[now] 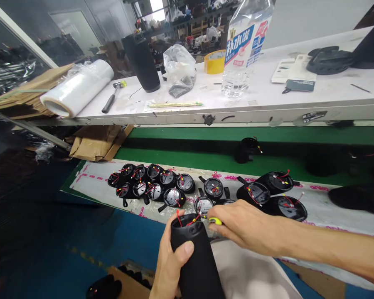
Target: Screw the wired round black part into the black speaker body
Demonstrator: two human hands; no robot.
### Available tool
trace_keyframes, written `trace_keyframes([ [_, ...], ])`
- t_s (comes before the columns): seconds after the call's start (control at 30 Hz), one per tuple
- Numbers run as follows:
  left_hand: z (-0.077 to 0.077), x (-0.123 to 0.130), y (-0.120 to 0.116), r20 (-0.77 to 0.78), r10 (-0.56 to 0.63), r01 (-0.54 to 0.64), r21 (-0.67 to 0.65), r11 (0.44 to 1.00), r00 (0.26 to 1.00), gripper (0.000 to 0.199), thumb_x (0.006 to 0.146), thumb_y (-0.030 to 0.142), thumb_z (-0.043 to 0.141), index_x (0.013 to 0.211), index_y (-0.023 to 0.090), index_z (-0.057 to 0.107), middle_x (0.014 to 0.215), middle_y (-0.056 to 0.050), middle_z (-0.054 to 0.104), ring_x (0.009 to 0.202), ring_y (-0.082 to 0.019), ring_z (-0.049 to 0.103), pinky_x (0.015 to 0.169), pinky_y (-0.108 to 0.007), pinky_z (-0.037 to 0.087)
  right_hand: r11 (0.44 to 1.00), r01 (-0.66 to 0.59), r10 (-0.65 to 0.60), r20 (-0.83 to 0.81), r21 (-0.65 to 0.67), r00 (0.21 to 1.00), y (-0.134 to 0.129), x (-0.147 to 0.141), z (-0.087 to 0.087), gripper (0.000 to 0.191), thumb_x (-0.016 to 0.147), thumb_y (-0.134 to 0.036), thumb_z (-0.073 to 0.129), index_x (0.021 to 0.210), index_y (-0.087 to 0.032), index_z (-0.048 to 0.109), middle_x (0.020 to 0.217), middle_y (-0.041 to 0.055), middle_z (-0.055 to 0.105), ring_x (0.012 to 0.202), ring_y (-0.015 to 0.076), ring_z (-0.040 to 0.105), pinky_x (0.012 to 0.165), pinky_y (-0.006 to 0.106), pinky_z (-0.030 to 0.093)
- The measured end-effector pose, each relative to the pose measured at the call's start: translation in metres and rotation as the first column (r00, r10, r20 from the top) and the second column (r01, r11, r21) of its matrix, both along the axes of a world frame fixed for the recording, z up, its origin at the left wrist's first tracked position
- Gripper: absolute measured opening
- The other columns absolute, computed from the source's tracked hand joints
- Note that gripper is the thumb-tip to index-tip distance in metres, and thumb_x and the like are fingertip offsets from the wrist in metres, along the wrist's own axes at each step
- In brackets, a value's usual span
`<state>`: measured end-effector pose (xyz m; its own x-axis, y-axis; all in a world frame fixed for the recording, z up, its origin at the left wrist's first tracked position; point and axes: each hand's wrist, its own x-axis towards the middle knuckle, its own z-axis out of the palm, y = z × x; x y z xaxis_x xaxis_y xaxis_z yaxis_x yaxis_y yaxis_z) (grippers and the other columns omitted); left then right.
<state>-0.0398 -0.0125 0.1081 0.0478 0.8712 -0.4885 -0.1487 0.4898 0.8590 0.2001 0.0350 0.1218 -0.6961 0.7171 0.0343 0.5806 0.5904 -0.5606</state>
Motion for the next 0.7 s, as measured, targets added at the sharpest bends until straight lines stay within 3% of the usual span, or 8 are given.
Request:
trace_keyframes([
  [0.2,0.013,0.003,-0.002,-0.286,0.008,0.036,0.148,0.988,0.958,0.088,0.072,0.064,0.083,0.145,0.023,0.055,0.135,-0.011,0.074,0.128,-0.037,0.066,0.111,-0.044,0.048,0.996,-0.038,0.029,0.11,0.076,0.994,-0.013,-0.01,0.008,0.012,0.109,-0.03,0.057,0.101,-0.021,0.056,0.086,0.0014,0.072,0.064,0.0189,0.065,0.053,0.034,0.024],
  [0.53,0.015,0.007,-0.001,-0.377,0.03,0.036,0.167,0.985,0.926,0.083,0.072,0.062,0.082,0.141,0.023,0.056,0.132,-0.009,0.074,0.125,-0.034,0.066,0.108,-0.042,0.049,0.941,-0.113,0.054,0.19,0.318,0.98,-0.014,-0.011,0.006,0.013,0.106,-0.025,0.059,0.096,-0.023,0.05,0.078,-0.0022,0.064,0.058,0.0179,0.059,0.049,0.038,0.017],
  [0.7,0.011,0.012,-0.006,-0.459,0.098,-0.006,0.198,0.98,0.883,0.078,0.074,0.059,0.079,0.14,0.024,0.057,0.132,-0.01,0.072,0.122,-0.034,0.067,0.108,-0.046,0.047,0.912,-0.1,-0.017,0.281,0.397,0.96,-0.029,-0.014,-0.007,0.026,0.088,-0.011,0.065,0.103,-0.024,0.048,0.082,-0.0017,0.062,0.059,0.019,0.054,0.05,0.04,0.015],
])
